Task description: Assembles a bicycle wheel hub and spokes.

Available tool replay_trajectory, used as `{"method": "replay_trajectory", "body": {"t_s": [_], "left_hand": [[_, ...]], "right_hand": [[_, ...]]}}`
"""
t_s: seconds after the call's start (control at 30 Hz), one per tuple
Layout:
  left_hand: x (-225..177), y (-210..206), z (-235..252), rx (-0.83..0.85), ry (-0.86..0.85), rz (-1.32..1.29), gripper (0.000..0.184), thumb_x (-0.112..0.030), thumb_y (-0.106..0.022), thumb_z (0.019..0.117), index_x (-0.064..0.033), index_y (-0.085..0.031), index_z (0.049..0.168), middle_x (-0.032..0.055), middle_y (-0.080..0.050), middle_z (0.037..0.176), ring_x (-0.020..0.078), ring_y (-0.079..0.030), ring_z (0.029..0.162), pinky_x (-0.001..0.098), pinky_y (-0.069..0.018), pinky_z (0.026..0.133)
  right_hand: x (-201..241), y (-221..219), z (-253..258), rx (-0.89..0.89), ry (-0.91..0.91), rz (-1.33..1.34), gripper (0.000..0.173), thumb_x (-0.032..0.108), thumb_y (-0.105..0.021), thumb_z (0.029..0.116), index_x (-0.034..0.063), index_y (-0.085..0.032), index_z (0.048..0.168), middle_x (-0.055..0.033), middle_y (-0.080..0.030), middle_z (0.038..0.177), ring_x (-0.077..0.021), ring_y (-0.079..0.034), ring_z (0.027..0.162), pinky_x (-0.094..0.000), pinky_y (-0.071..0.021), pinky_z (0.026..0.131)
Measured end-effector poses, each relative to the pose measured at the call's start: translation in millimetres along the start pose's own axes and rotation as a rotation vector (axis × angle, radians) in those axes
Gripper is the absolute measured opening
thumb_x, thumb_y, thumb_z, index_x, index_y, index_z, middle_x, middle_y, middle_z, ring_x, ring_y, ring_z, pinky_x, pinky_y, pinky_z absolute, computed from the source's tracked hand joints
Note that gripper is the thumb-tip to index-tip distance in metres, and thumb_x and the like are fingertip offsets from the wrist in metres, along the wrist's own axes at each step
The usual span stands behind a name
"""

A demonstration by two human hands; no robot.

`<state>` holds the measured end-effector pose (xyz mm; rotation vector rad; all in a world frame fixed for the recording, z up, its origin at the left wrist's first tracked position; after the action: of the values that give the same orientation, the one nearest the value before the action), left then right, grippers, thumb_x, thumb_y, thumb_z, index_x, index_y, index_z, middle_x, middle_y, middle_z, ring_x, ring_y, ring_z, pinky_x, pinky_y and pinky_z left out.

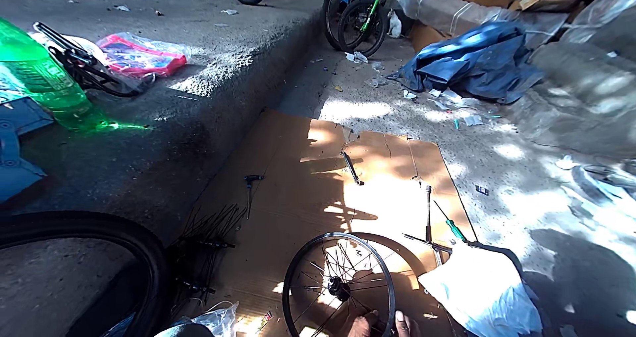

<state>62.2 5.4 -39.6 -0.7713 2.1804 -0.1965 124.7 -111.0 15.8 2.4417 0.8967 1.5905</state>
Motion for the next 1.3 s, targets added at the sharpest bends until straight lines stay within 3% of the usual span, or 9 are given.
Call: {"method": "replay_trajectory", "body": {"t_s": [0.13, 0.23, 0.33, 0.4, 0.53, 0.8, 1.07, 1.17, 1.3], "left_hand": [[-4.7, 29.7, -7.5, -0.269, -0.010, 0.191, 0.045, -0.035, -0.043, 0.1099, 0.0027, -0.068, 0.113, 0.0186, -0.072, 0.099, 0.0291, -0.071, 0.090, 0.0489, -0.0579, 0.084], [-1.2, 71.5, -11.5, -0.530, 0.021, -0.020, 0.044, -0.030, -0.042, 0.1105, 0.0068, -0.065, 0.118, 0.0228, -0.070, 0.105, 0.0330, -0.069, 0.092, 0.0513, -0.0564, 0.085], [5.1, 73.3, -9.2, -0.530, -0.001, -0.482, 0.034, -0.025, -0.047, 0.1096, 0.0056, -0.055, 0.124, 0.0192, -0.067, 0.097, 0.0256, -0.068, 0.080, 0.0417, -0.0588, 0.074], [-2.1, 64.8, -3.9, -0.498, -0.033, -0.661, 0.028, -0.018, -0.050, 0.1076, 0.0040, -0.053, 0.125, 0.0182, -0.066, 0.093, 0.0232, -0.067, 0.074, 0.0372, -0.0584, 0.068], [-8.2, 47.9, -2.1, -0.420, -0.112, -0.889, 0.029, -0.016, -0.048, 0.1075, 0.0005, -0.053, 0.131, 0.0185, -0.066, 0.107, 0.0235, -0.067, 0.084, 0.0356, -0.0580, 0.075], [-10.4, 46.2, 14.9, -0.529, -0.087, -0.897, 0.022, -0.020, -0.058, 0.1041, 0.0001, -0.059, 0.112, 0.0139, -0.063, 0.086, 0.0220, -0.063, 0.069, 0.0365, -0.0577, 0.063], [-18.4, 39.6, -9.4, -0.737, 0.028, -0.783, 0.027, -0.022, -0.053, 0.1037, -0.0003, -0.059, 0.120, 0.0181, -0.062, 0.103, 0.0272, -0.062, 0.084, 0.0411, -0.0559, 0.070], [-16.3, 42.7, -13.8, -0.835, -0.015, -0.772, 0.019, -0.019, -0.057, 0.1023, -0.0012, -0.061, 0.104, 0.0116, -0.056, 0.086, 0.0201, -0.052, 0.068, 0.0336, -0.0460, 0.058], [-12.1, 45.2, -18.3, -0.915, -0.055, -0.817, 0.029, -0.017, -0.063, 0.0997, 0.0024, -0.061, 0.121, 0.0202, -0.064, 0.110, 0.0295, -0.063, 0.092, 0.0451, -0.0557, 0.077]], "right_hand": [[-8.6, -0.2, 6.5, 0.079, 0.058, -0.045, 0.062, 0.025, -0.051, 0.1074, -0.0082, -0.030, 0.155, -0.0343, -0.045, 0.148, -0.0376, -0.055, 0.131, -0.0451, -0.0436, 0.112], [-37.8, 1.5, 29.9, -0.001, 0.047, 0.049, 0.052, 0.027, -0.046, 0.1089, -0.0016, -0.039, 0.152, -0.0223, -0.066, 0.119, -0.0245, -0.068, 0.098, -0.0412, -0.0556, 0.086], [-48.7, 9.1, 39.7, -0.010, 0.012, 0.071, 0.049, 0.026, -0.042, 0.1106, -0.0002, -0.041, 0.151, -0.0221, -0.066, 0.118, -0.0251, -0.070, 0.094, -0.0436, -0.0585, 0.082], [-48.8, 13.3, 46.1, 0.009, 0.047, 0.008, 0.051, 0.024, -0.045, 0.1097, -0.0030, -0.040, 0.152, -0.0266, -0.060, 0.134, -0.0290, -0.065, 0.113, -0.0438, -0.0529, 0.098], [-62.3, 19.7, 59.4, 0.019, 0.072, -0.063, 0.050, 0.029, -0.045, 0.1090, 0.0005, -0.046, 0.150, -0.0236, -0.062, 0.134, -0.0301, -0.063, 0.121, -0.0473, -0.0485, 0.106], [-72.1, 21.4, 69.4, 0.040, 0.045, -0.114, 0.052, 0.026, -0.047, 0.1091, -0.0058, -0.043, 0.151, -0.0292, -0.049, 0.149, -0.0355, -0.048, 0.140, -0.0472, -0.0348, 0.119], [-68.6, 26.7, 67.9, 0.015, 0.124, -0.137, 0.050, 0.030, -0.054, 0.1055, 0.0021, -0.051, 0.147, -0.0219, -0.063, 0.134, -0.0295, -0.062, 0.123, -0.0483, -0.0474, 0.108], [-60.6, 24.6, 63.5, 0.035, 0.169, -0.176, 0.055, 0.030, -0.055, 0.1049, 0.0006, -0.047, 0.150, -0.0232, -0.061, 0.138, -0.0304, -0.061, 0.126, -0.0474, -0.0463, 0.110], [-58.0, 24.7, 60.0, 0.040, 0.135, -0.168, 0.054, 0.031, -0.055, 0.1053, 0.0018, -0.047, 0.150, -0.0224, -0.060, 0.138, -0.0297, -0.061, 0.125, -0.0474, -0.0482, 0.108]]}}
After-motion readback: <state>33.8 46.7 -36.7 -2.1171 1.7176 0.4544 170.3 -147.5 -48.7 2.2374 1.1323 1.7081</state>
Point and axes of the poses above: each hand's wrist, its own z-axis towards the middle knuckle, its own y-axis out of the back of the hand, x = y × z, the point moved 8 cm from there along z, towards the middle knuckle
